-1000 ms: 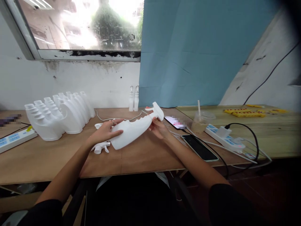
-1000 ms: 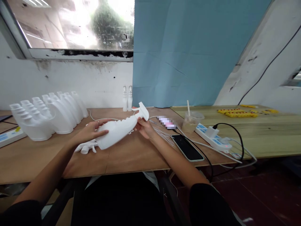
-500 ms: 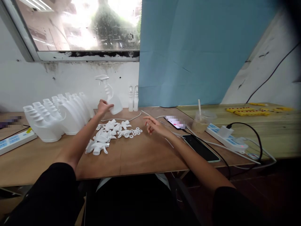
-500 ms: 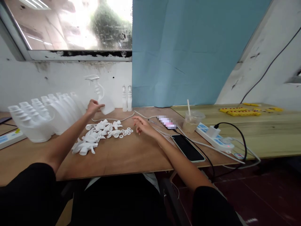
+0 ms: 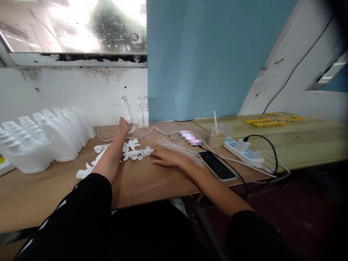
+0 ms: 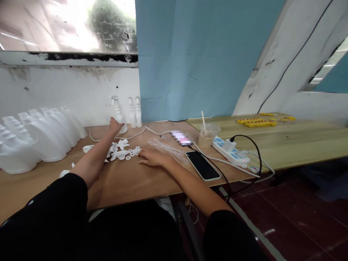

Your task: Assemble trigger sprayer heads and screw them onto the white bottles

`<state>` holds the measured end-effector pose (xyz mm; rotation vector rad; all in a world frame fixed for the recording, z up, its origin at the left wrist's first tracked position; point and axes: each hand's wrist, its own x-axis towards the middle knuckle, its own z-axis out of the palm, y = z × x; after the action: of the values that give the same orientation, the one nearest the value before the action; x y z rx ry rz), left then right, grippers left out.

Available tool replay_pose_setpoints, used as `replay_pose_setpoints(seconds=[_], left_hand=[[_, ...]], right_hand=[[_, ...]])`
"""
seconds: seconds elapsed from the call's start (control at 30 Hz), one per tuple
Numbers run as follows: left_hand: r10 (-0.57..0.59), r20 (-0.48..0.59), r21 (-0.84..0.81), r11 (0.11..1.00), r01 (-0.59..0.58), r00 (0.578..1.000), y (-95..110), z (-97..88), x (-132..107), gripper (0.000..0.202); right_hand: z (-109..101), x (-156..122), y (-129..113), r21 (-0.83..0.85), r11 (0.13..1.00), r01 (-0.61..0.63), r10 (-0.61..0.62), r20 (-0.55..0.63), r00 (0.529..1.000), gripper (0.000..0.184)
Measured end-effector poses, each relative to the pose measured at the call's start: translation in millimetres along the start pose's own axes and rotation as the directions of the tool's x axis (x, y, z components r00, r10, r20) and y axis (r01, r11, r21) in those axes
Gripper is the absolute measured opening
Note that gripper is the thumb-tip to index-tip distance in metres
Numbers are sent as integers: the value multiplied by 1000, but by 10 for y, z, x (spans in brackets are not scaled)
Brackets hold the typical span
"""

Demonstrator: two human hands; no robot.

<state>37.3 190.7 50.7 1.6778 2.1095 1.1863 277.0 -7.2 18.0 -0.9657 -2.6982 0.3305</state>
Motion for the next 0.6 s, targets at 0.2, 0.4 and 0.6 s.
replay_pose_setpoints(seconds=[0.2, 0.4, 0.6], left_hand=[[50, 74, 81, 995, -56, 996, -12, 90, -66, 87], [74, 124, 157, 983, -93, 990, -33, 109, -44, 86], [135, 159, 267, 948, -174, 978, -68, 48, -181, 77]], right_hand=[[82, 7, 18, -71, 997, -24, 21, -33, 999, 34], [110, 12, 25, -65, 997, -37, 34, -39, 999, 33], [100, 14, -1, -86, 994, -62, 61, -17, 998, 33]])
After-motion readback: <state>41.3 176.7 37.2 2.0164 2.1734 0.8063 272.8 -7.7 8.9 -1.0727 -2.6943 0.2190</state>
